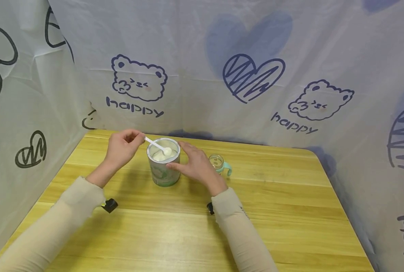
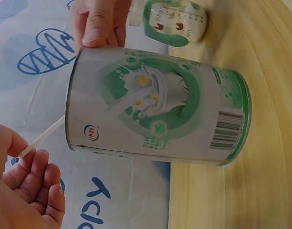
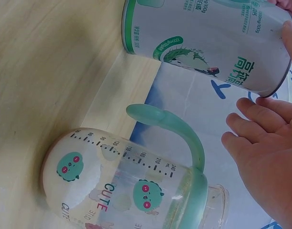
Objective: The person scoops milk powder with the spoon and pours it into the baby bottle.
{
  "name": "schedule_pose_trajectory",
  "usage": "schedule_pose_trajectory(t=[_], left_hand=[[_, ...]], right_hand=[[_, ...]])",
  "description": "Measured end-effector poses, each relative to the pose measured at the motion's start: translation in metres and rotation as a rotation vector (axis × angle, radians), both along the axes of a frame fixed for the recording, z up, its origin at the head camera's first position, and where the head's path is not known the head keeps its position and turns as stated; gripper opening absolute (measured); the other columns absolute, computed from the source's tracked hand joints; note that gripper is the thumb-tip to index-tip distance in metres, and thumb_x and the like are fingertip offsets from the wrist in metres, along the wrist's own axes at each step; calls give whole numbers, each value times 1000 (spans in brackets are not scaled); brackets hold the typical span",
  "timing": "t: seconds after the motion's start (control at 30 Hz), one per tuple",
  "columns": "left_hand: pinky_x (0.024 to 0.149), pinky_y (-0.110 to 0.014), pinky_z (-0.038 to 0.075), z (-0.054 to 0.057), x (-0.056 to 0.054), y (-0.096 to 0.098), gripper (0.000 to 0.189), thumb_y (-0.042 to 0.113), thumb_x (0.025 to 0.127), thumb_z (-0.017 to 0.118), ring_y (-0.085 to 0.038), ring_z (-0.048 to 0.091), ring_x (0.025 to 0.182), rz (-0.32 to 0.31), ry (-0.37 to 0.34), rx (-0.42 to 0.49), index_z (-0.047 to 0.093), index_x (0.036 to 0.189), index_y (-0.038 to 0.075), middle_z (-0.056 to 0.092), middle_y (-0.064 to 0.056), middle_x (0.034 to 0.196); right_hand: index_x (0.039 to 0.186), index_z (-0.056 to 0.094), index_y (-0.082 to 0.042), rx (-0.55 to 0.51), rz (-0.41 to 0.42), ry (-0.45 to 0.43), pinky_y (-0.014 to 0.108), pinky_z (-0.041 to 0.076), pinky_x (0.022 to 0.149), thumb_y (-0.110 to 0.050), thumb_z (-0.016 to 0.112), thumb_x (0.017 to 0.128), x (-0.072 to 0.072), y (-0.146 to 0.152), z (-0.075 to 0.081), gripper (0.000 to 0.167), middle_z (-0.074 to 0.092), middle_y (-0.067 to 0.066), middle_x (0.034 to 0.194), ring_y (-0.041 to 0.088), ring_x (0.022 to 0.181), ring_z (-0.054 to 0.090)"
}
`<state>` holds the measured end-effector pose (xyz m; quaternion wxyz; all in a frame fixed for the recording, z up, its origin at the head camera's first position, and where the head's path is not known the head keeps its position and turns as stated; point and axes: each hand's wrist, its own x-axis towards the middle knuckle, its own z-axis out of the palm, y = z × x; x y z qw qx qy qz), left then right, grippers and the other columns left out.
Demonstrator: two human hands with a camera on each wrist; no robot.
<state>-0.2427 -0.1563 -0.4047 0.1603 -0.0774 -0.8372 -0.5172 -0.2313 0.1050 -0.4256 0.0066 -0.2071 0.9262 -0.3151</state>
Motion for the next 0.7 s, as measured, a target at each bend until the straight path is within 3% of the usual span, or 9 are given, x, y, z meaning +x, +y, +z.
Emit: schedule_pose_trajectory(t=[0.13,0.3,0.47,0.7], left_hand=[[58,-21,45,1,-2,-3,23,19,100,65,-12,56,69,3,-62,81,78,98,0,68,3,78],[65,-19,52,5,-3,-5,27,19,100,65,-6,65,76,12,-144,199,77,102,-5,69,16,75],[71,-21,55,8,-3,-7,32,21,102,66,-3,67,76,-10,-218,301,74,107,-9,70,18,74],[74,-20,57,11,-4,-5,29,17,101,65,-3,69,76,-21,-257,389,73,109,-10,72,16,75]], right_hand=[[163,40,-20,0,0,2,54,40,122,-62,76,89,0,0,0,93,47,9,165,33,151,47],[163,40,-21,-1,4,0,54,40,122,-62,76,90,0,0,1,91,47,9,164,33,150,47],[163,41,-21,1,4,4,54,40,122,-62,76,89,0,1,2,91,47,9,164,34,151,47],[165,37,-20,12,-14,-21,56,38,123,-64,76,89,1,5,5,96,42,10,167,35,153,43]])
